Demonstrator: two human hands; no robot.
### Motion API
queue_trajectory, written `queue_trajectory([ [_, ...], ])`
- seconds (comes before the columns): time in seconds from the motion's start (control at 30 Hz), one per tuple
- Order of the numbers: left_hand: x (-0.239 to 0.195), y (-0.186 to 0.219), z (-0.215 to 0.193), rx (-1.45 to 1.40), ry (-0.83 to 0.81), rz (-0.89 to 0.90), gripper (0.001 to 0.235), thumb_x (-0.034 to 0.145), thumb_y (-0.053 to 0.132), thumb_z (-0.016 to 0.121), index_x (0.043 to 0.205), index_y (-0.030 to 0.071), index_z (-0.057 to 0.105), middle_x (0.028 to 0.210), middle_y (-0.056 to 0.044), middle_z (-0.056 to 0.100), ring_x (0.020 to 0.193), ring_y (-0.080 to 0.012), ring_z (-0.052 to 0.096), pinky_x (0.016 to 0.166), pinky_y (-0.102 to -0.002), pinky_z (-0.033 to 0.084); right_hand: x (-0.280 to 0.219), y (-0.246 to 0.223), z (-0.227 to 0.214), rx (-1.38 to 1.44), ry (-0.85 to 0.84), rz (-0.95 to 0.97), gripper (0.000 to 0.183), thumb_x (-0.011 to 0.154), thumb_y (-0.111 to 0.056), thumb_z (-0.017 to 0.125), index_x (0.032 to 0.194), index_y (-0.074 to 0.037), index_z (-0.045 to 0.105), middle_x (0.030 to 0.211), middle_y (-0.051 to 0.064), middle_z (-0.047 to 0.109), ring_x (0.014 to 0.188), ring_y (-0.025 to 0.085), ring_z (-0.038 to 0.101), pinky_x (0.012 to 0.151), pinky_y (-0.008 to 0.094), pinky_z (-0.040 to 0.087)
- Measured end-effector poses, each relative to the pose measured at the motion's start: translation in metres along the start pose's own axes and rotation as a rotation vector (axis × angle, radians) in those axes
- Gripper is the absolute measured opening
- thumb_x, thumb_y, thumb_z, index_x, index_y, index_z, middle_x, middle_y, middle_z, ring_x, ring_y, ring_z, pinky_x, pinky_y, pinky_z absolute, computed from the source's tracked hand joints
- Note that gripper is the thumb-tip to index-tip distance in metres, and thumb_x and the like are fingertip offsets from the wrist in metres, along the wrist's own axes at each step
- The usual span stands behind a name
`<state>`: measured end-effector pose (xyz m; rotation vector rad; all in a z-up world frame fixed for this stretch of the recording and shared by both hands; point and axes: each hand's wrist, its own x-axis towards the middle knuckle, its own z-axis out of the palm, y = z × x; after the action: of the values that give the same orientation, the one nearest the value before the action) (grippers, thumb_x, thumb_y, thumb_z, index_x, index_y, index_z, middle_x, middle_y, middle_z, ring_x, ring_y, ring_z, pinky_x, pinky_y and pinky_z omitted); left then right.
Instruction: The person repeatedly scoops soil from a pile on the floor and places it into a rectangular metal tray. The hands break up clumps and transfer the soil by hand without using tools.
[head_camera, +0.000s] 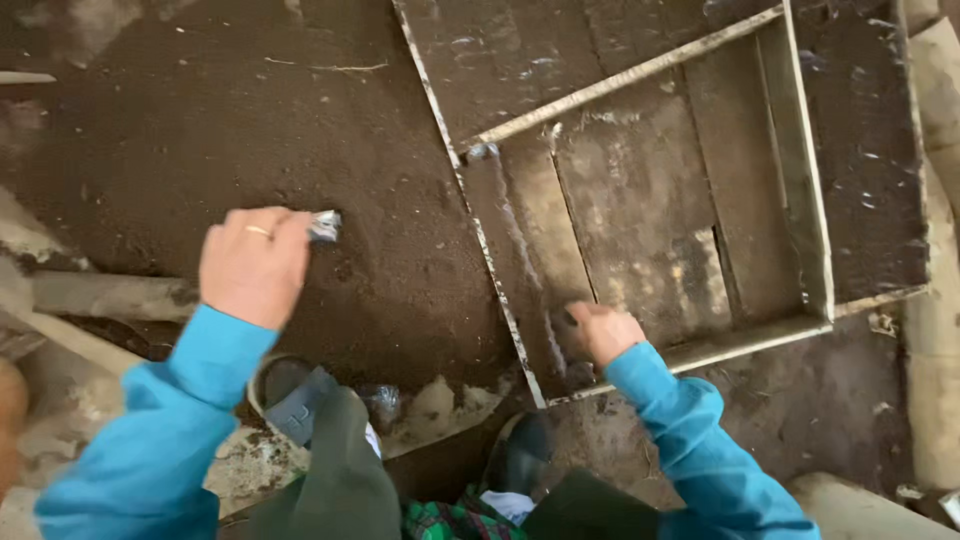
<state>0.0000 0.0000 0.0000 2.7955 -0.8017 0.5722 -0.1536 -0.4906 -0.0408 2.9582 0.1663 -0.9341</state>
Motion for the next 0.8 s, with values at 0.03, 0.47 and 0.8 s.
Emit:
queue_trajectory([
  [0.03, -0.005, -0.002, 0.01, -0.001, -0.001, 0.0, 0.007, 0.089, 0.018, 0.068, 0.096, 0.019, 0.067, 0.094, -0.001, 0.069, 0.073, -0.0266, 0.069, 0.056, -0.039, 0.054, -0.008, 0.01, 0.034, 0.0, -0.001, 0.001, 0.033, 0.085, -0.014, 0.056, 0.117, -0.018, 0.058, 0.108, 0.009, 0.068, 0.088, 0.037, 0.071, 0.078, 0.053, 0.058],
  [0.47, -0.019, -0.018, 0.022, 0.105, 0.134, 0.045, 0.011, 0.097, 0.02, 0.061, 0.088, 0.013, 0.062, 0.082, -0.005, 0.055, 0.074, -0.0252, 0.057, 0.062, -0.037, 0.043, 0.032, -0.064, -0.006, -0.05, 0.241, -0.36, 0.051, 0.086, -0.02, 0.053, 0.135, -0.013, 0.043, 0.124, 0.011, 0.057, 0.11, 0.028, 0.06, 0.096, 0.043, 0.048],
  [0.8, 0.015, 0.057, 0.011, -1.18, -0.387, -0.122, 0.016, 0.094, 0.008, 0.059, 0.101, 0.009, 0.073, 0.097, -0.01, 0.074, 0.094, -0.0298, 0.069, 0.085, -0.045, 0.055, 0.25, -0.215, -0.05, 1.73, -0.074, 0.249, 0.095, 0.081, -0.071, 0.068, 0.155, -0.023, 0.031, 0.162, 0.007, 0.015, 0.145, 0.042, 0.017, 0.11, 0.072, 0.019],
])
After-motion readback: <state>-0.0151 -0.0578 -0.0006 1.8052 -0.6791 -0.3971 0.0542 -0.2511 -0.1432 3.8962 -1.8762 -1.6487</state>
